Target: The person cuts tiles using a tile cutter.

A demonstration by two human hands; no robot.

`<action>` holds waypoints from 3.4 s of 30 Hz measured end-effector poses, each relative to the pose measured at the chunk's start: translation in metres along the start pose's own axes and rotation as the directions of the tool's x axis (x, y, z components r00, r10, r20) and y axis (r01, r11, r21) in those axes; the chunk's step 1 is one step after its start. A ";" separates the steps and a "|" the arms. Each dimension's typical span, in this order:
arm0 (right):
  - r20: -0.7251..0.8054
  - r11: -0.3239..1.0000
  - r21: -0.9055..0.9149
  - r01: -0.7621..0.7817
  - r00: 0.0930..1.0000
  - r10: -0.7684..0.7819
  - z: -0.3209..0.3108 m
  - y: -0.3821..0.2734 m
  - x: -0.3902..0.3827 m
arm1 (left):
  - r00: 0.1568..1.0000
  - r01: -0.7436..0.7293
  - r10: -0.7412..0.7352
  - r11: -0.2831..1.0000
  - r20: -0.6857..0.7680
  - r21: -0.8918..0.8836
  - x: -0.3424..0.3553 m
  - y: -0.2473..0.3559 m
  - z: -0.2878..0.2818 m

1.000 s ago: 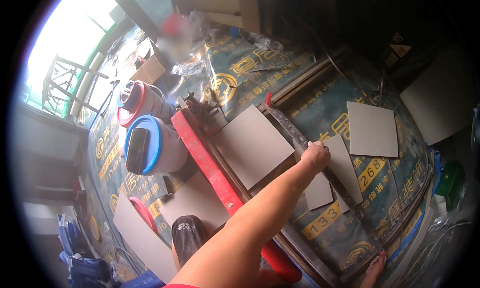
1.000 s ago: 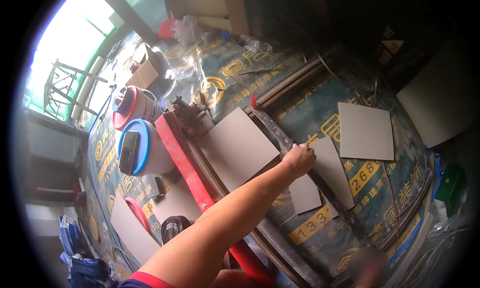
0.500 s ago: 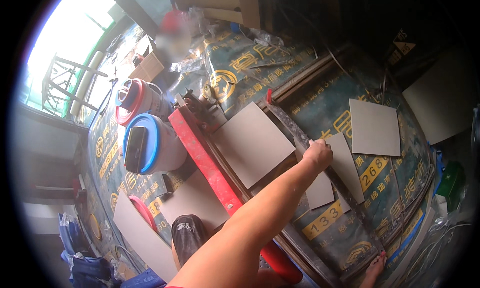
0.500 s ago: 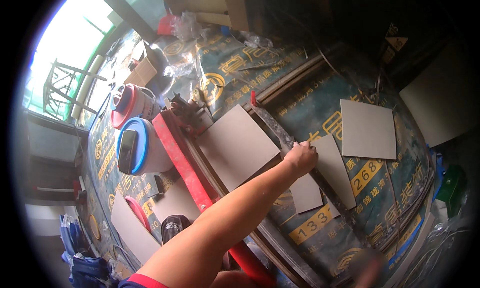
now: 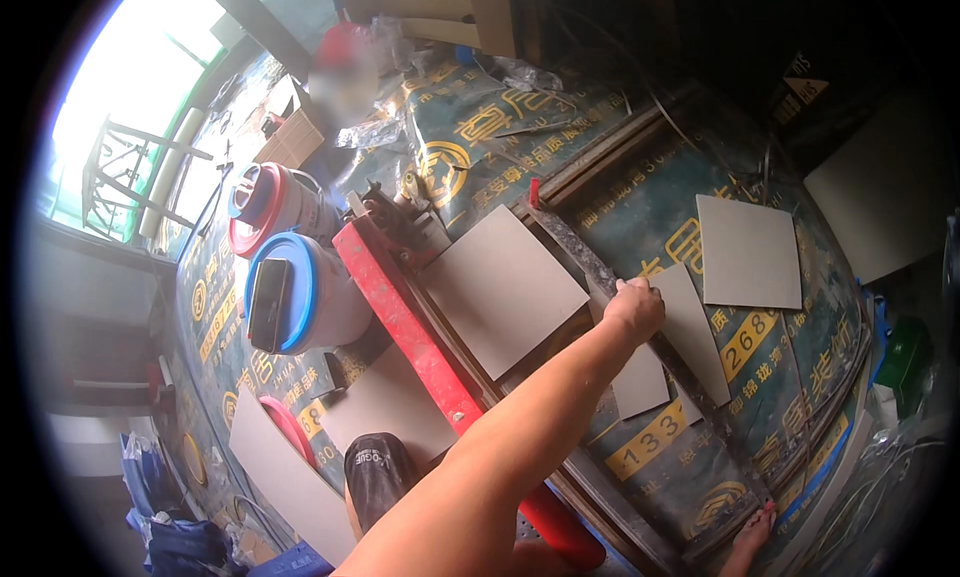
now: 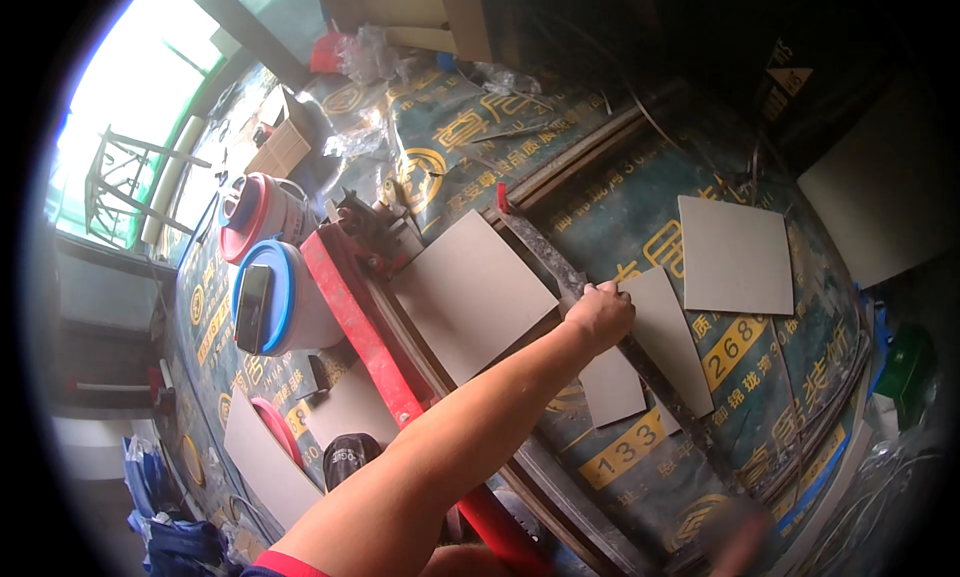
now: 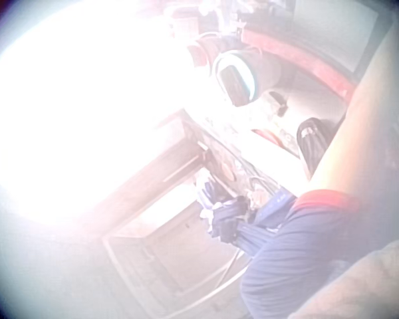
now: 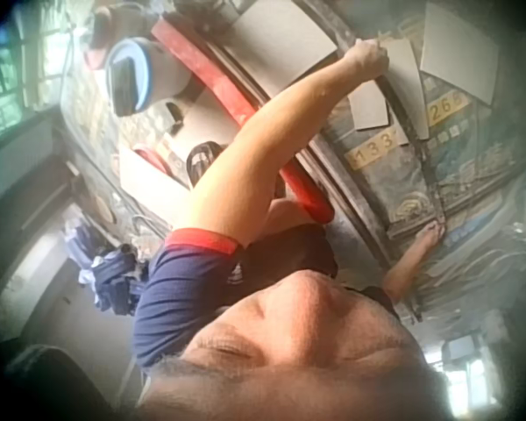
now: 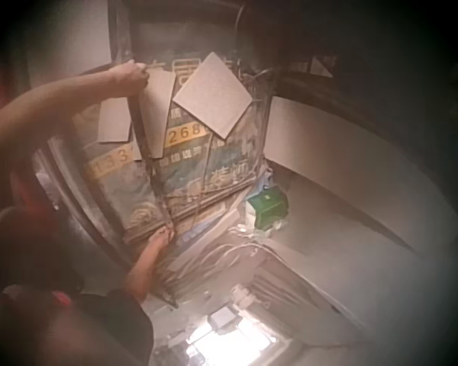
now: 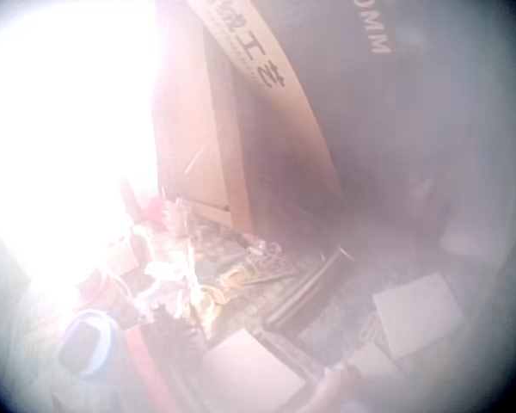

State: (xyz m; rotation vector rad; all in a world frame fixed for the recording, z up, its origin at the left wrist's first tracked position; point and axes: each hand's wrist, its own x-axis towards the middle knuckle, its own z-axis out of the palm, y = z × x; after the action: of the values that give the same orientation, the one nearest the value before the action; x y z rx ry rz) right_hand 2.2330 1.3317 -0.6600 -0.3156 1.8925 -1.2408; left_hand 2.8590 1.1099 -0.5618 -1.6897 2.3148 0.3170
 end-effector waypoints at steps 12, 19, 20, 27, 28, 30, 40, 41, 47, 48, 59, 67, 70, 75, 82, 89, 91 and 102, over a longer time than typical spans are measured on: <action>-0.030 0.970 0.221 0.102 0.995 -0.098 0.062 -0.030 -0.013 | 0.886 -0.356 0.349 0.934 -0.307 0.033 0.019 -0.037 0.025; -0.168 0.999 -0.050 0.015 0.985 -0.023 0.053 -0.045 -0.060 | 0.954 -0.274 0.269 0.962 -0.130 -0.020 0.015 -0.016 0.014; -0.147 0.999 -0.024 0.033 0.988 -0.036 0.060 -0.044 -0.062 | 0.953 -0.275 0.271 0.961 -0.136 -0.013 0.014 -0.025 0.015; -0.150 0.997 -0.063 0.048 0.987 -0.057 0.057 -0.048 -0.062 | 0.954 -0.270 0.254 0.959 -0.159 -0.085 0.012 -0.011 0.006; -0.141 0.997 -0.004 0.072 0.987 -0.072 0.056 -0.046 -0.062 | 0.950 -0.283 0.267 0.955 -0.162 -0.084 0.012 -0.010 0.007; -0.116 0.985 0.122 0.120 0.988 -0.106 0.060 -0.039 -0.057 | 0.953 -0.277 0.262 0.957 -0.150 -0.089 0.012 -0.015 0.004; -0.095 0.980 0.123 0.158 0.985 -0.147 0.054 -0.032 -0.054 | 0.972 -0.219 0.206 0.968 -0.112 -0.119 0.010 -0.004 -0.003; -0.091 0.979 0.123 0.162 0.984 -0.151 0.055 -0.031 -0.054 | 0.972 -0.218 0.204 0.969 -0.120 -0.120 0.009 -0.004 -0.004; -0.104 0.978 0.123 0.171 0.982 -0.159 0.053 -0.027 -0.056 | 0.969 -0.235 0.222 0.965 -0.113 -0.119 0.011 -0.008 0.000; -0.105 0.975 0.135 0.179 0.981 -0.165 0.053 -0.025 -0.056 | 0.961 -0.252 0.234 0.960 -0.146 -0.125 0.011 -0.010 0.002; -0.059 0.973 0.159 0.165 0.986 -0.157 0.051 -0.024 -0.057 | 0.973 -0.209 0.191 0.968 -0.130 -0.139 0.011 -0.009 0.000; -0.092 0.967 0.175 0.186 0.981 -0.172 0.053 -0.024 -0.060 | 0.976 -0.206 0.193 0.969 -0.104 -0.136 0.013 -0.007 0.001; -0.089 0.973 0.148 0.180 0.982 -0.168 0.051 -0.024 -0.060 | 0.976 -0.206 0.196 0.971 -0.094 -0.118 0.012 -0.006 -0.002; -0.082 0.979 0.144 0.144 0.988 -0.133 0.048 -0.021 -0.058 | 0.976 -0.203 0.192 0.973 -0.103 -0.113 0.011 -0.008 0.000; -0.048 0.968 0.182 0.174 0.985 -0.168 0.044 -0.015 -0.053 | 0.966 -0.229 0.212 0.967 -0.147 -0.110 0.009 -0.006 -0.001; -0.057 0.971 0.171 0.167 0.985 -0.160 0.054 -0.027 -0.062 | 0.964 -0.238 0.223 0.966 -0.145 -0.099 0.011 -0.010 0.002; -0.068 0.976 0.141 0.165 0.985 -0.157 0.051 -0.028 -0.063 | 0.960 -0.245 0.225 0.963 -0.168 -0.112 0.012 -0.008 0.004; -0.054 0.972 0.069 -0.224 0.972 0.228 0.067 -0.097 -0.122 | 0.941 -0.295 0.267 0.948 -0.206 -0.121 0.011 -0.017 0.009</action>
State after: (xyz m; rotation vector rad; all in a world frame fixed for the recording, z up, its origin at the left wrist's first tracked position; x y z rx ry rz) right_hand 2.3381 1.3153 -0.5281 -0.0265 1.8785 -1.1638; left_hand 2.8731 1.0976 -0.5748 -1.5057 2.7439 0.4136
